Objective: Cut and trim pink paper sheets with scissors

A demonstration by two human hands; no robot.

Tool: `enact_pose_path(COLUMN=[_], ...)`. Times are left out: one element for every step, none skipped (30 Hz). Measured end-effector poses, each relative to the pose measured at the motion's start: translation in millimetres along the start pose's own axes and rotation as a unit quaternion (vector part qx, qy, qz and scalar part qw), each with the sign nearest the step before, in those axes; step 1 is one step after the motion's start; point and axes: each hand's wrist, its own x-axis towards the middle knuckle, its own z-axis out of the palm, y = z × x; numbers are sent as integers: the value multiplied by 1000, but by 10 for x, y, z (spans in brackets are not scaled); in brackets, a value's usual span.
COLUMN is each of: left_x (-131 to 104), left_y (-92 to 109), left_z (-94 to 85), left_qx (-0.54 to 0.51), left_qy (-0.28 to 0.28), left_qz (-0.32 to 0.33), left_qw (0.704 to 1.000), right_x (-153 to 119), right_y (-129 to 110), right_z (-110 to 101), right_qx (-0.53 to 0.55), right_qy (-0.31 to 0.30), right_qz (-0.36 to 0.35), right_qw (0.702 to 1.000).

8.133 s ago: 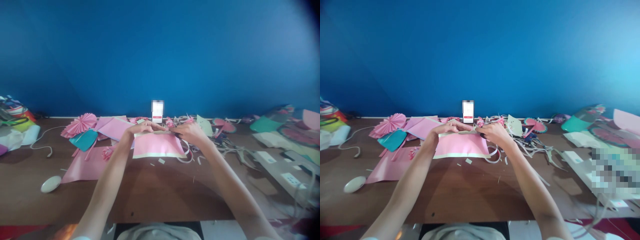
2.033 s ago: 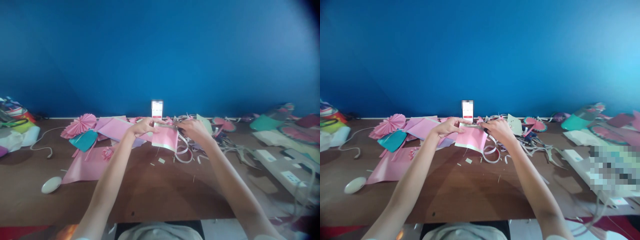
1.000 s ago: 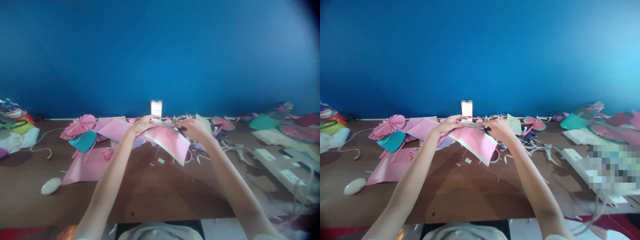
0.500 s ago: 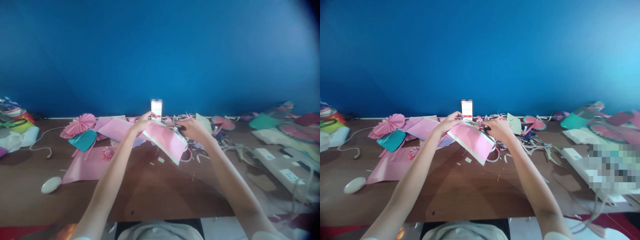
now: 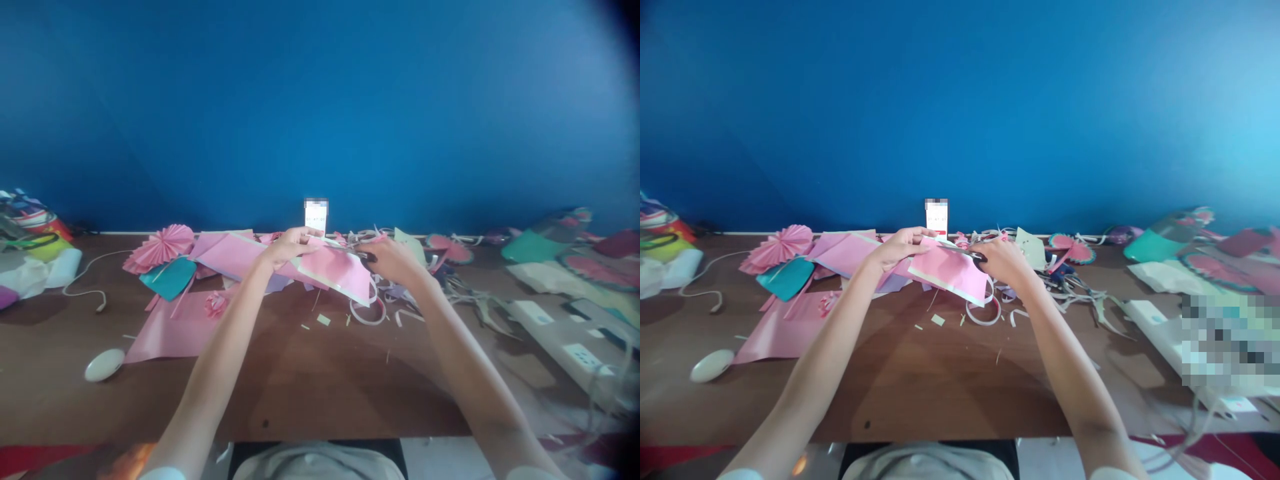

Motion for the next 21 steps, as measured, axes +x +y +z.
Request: enact_pose_path(left_x=[-2,-3,-3,-2,-2,-1,0,2,4,6,10,15,20,25,30,35,38,41,44,45,46], left_y=[2,4,5,5,4,4,3,2,1,-2,-5,-10,-16,-23,-31,-39,-46,-53,-59,-63,-65], left_z=[1,4,9,15,22,30,39,47,55,62,67,71,73,75,76,76,77,79,81,83,85], left_qx=[-8,-14,-18,-22,-22,-22,-21,-22,-25,-30,-36,-43,-48,-52,-55,-58,-59,-59,-58,-56,-53], left_qy=[-4,-6,-8,-10,-11,-12,-13,-15,-17,-21,-24,-27,-29,-29,-28,-28,-27,-27,-28,-30,-35], left_qz=[-1,0,2,6,12,17,22,27,30,33,37,41,44,47,47,46,45,44,43,43,42], left_qw=[1000,1000,1000,1000,1000,1000,999,999,999,999,998,998,997,997,997,997,997,997,997,997,997], right_x=[2,5,9,13,17,20,22,24,24,25,25,26,27,29,31,32,33,34,34,33,32], right_y=[-1,-3,-5,-6,-6,-4,0,4,10,16,21,26,31,34,35,36,36,35,33,31,28], right_z=[1,2,2,3,4,7,10,15,21,27,35,42,50,56,61,65,68,69,69,68,67], right_qx=[1,3,6,9,13,18,24,30,37,42,47,50,54,57,60,63,64,66,66,66,64], right_qy=[1,2,2,2,2,2,4,6,9,12,14,16,18,19,21,21,20,18,17,16,17], right_qz=[2,5,6,9,11,11,11,11,11,11,11,11,10,7,4,1,-2,-4,-6,-8,-10], right_qw=[1000,1000,1000,1000,1000,1000,1000,999,999,999,999,999,998,998,998,998,998,998,998,998,998])
